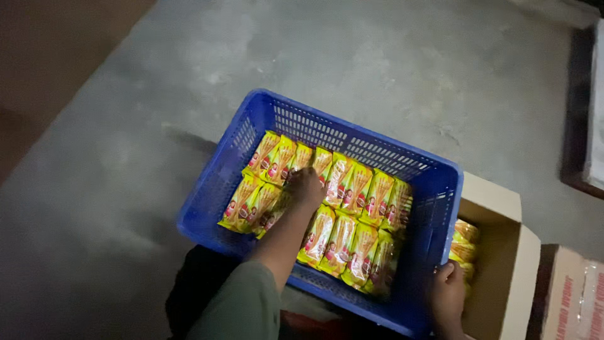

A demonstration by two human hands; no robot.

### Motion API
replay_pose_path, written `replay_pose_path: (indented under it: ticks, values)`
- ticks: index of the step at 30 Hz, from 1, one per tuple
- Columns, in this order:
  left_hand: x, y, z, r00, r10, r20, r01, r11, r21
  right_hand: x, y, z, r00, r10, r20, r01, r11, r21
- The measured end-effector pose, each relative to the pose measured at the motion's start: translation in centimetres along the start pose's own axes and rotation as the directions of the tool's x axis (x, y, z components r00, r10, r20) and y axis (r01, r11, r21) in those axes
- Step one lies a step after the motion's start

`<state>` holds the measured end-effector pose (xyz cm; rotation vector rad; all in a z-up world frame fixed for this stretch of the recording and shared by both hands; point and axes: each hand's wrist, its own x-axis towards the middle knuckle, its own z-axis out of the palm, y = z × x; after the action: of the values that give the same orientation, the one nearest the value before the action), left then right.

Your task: The person transfers yellow snack packets from a blue plastic basket into a cardboard box. They pick up packets one by one or in small groups and place them into the box, arranging them in rows.

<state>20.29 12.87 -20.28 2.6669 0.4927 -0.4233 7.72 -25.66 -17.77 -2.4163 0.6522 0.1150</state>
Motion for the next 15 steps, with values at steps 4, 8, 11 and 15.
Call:
replay_pose_path:
  ticks: [4,8,11,15]
  values:
    - [1.8,-1.6,3.2,0.995,-0.065,0.076,0.069,0.996,-0.062,1.1,2.2,0.5,0.997,-0.077,-0.002,0.077,0.996,0.044]
    - [0.3,-1.4,2.1,0.991,-0.113,0.072,0.122,0.982,-0.142,-0.5,-0.4,-0.5,1.000,0.002,0.001,-0.002,1.000,0.018]
    - [0.3,-1.5,2.2,0.998,-0.055,0.000,0.053,0.956,-0.290,-0.9,-1.1,-0.9,1.000,-0.012,0.011,0.011,0.997,0.076]
    - [1.3,-2.2,2.7,0.985,-0.135,-0.104,0.090,0.929,-0.358,0.2,1.3,0.0,0.999,-0.054,-0.002,0.054,0.998,0.034]
